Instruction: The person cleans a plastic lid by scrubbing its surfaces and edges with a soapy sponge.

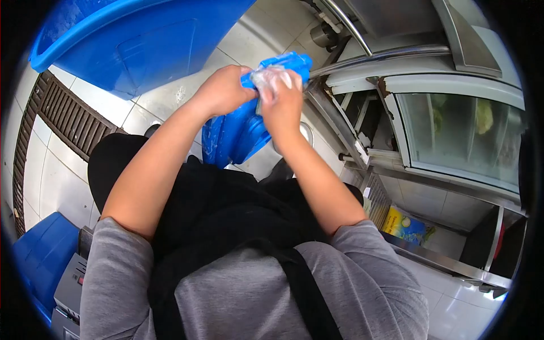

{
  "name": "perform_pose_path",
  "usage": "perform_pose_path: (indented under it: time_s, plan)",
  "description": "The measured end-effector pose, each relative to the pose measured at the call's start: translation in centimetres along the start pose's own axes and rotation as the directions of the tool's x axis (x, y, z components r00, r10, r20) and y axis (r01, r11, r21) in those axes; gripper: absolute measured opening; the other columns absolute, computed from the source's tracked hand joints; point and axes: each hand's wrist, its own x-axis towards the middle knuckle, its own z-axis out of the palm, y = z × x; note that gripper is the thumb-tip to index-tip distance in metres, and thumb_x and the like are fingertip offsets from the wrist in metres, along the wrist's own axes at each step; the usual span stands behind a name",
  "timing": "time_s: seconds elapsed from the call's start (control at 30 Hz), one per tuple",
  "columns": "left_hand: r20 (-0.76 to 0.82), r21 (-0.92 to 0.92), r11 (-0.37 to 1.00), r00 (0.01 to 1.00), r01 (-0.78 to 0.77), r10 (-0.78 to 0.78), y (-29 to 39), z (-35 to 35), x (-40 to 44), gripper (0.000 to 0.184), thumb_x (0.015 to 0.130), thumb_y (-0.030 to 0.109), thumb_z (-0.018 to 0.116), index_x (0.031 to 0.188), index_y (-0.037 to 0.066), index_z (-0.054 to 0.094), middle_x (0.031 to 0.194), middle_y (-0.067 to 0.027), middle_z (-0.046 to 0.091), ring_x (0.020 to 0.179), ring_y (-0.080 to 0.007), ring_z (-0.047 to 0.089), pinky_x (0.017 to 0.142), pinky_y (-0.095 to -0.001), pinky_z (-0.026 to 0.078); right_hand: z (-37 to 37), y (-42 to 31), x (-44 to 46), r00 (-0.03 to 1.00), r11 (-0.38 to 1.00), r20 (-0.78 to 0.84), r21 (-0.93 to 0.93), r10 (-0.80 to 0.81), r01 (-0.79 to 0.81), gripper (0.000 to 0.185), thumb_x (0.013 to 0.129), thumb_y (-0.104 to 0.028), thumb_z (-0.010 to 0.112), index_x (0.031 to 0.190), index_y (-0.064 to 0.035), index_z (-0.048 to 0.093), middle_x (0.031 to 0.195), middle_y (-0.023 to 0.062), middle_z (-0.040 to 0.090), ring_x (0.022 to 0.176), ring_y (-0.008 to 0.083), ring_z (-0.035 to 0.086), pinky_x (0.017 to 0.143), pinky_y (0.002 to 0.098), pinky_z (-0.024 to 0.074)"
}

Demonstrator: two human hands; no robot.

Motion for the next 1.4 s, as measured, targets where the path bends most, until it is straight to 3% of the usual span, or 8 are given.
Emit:
perform_pose_path:
  time_s: [0.43, 0.6, 0.73, 0.83, 1.0, 1.13, 1.27, 1.4]
  plan:
    - [-0.003, -0.008, 1.000, 1.000, -0.021, 0.021, 0.7, 1.1, -0.4, 0.044, 0.078, 0.020, 0.071, 0.115, -0.003, 0.064, 0.105, -0.0266, 0.067, 0.101, -0.0394, 0.065, 0.090, -0.0419, 0.050, -1.1, 4.4, 2.9, 0.707, 0.650, -0.010, 0.403, 0.707, -0.644, 0.011, 0.080, -0.008, 0.071, 0.087, -0.0018, 0.066, 0.091, 0.0155, 0.067, 0.097, 0.0330, 0.062, 0.088, 0.0413, 0.0477]
    - [-0.005, 0.038, 0.998, 0.999, -0.047, 0.048, 1.2, 0.5, -0.3, 0.041, 0.080, 0.020, 0.070, 0.115, -0.001, 0.064, 0.103, -0.0259, 0.067, 0.100, -0.0398, 0.064, 0.089, -0.0434, 0.050, -0.3, 1.3, 0.9, 0.968, 0.990, -0.209, 0.031, 0.139, -0.135, 0.010, 0.086, -0.006, 0.066, 0.093, 0.0013, 0.064, 0.087, 0.0153, 0.069, 0.077, 0.0258, 0.065, 0.075, 0.0348, 0.0507]
    - [-0.026, 0.079, 0.996, 0.999, -0.040, 0.042, 2.1, 0.8, -1.0, 0.040, 0.081, 0.021, 0.069, 0.115, 0.000, 0.064, 0.104, -0.0247, 0.067, 0.101, -0.0390, 0.064, 0.089, -0.0443, 0.050, -1.4, 4.1, 3.5, 0.665, 0.567, -0.035, 0.557, 0.746, -0.607, 0.015, 0.082, -0.006, 0.066, 0.095, 0.0014, 0.065, 0.097, 0.0179, 0.066, 0.103, 0.0366, 0.059, 0.093, 0.0420, 0.0454]
    - [-0.072, 0.154, 0.987, 0.995, -0.051, 0.062, 2.2, 0.3, -0.7, 0.038, 0.082, 0.022, 0.068, 0.114, 0.002, 0.063, 0.104, -0.0225, 0.068, 0.101, -0.0382, 0.064, 0.088, -0.0451, 0.050, -0.7, 0.4, 1.2, 0.949, 0.964, -0.186, 0.121, 0.256, -0.237, 0.012, 0.085, -0.002, 0.059, 0.095, 0.0025, 0.066, 0.101, 0.0182, 0.065, 0.093, 0.0348, 0.062, 0.087, 0.0404, 0.0477]
    - [-0.012, 0.187, 0.982, 1.000, 0.025, -0.023, 3.3, -0.1, -1.2, 0.033, 0.084, 0.023, 0.066, 0.113, 0.008, 0.064, 0.101, -0.0186, 0.069, 0.100, -0.0367, 0.065, 0.085, -0.0461, 0.051, -2.0, 3.5, 3.7, 0.859, 0.868, -0.192, 0.262, 0.474, -0.421, 0.011, 0.083, -0.004, 0.064, 0.092, -0.0004, 0.068, 0.098, 0.0177, 0.064, 0.098, 0.0362, 0.058, 0.091, 0.0428, 0.0456]
    - [-0.037, 0.196, 0.980, 0.999, -0.016, 0.024, 2.7, 0.1, -1.0, 0.032, 0.085, 0.023, 0.066, 0.114, 0.011, 0.064, 0.101, -0.0171, 0.069, 0.099, -0.0358, 0.065, 0.085, -0.0462, 0.051, -2.2, 1.7, 3.2, 0.985, 0.995, -0.150, -0.060, -0.088, 0.080, 0.010, 0.086, -0.006, 0.064, 0.093, 0.0005, 0.068, 0.093, 0.0140, 0.064, 0.089, 0.0305, 0.062, 0.082, 0.0383, 0.0484]
    - [-0.031, 0.188, 0.981, 0.999, 0.047, -0.042, 3.6, 0.2, -1.7, 0.033, 0.085, 0.024, 0.066, 0.115, 0.011, 0.063, 0.101, -0.0168, 0.070, 0.100, -0.0358, 0.065, 0.085, -0.0462, 0.051, -2.8, 4.3, 4.3, 0.924, 0.937, -0.163, 0.106, 0.346, -0.332, 0.009, 0.081, -0.005, 0.066, 0.088, -0.0026, 0.069, 0.095, 0.0137, 0.064, 0.101, 0.0350, 0.055, 0.089, 0.0447, 0.0457]
    - [-0.087, 0.257, 0.966, 0.996, 0.011, 0.012, 3.0, 0.6, -1.2, 0.035, 0.085, 0.025, 0.067, 0.117, 0.011, 0.063, 0.103, -0.0164, 0.069, 0.100, -0.0357, 0.065, 0.085, -0.0459, 0.051, -2.7, 0.5, 2.4, 0.988, 0.988, -0.034, -0.042, -0.149, 0.147, 0.014, 0.079, -0.003, 0.064, 0.093, -0.0008, 0.066, 0.098, 0.0156, 0.063, 0.105, 0.0382, 0.053, 0.090, 0.0474, 0.0438]
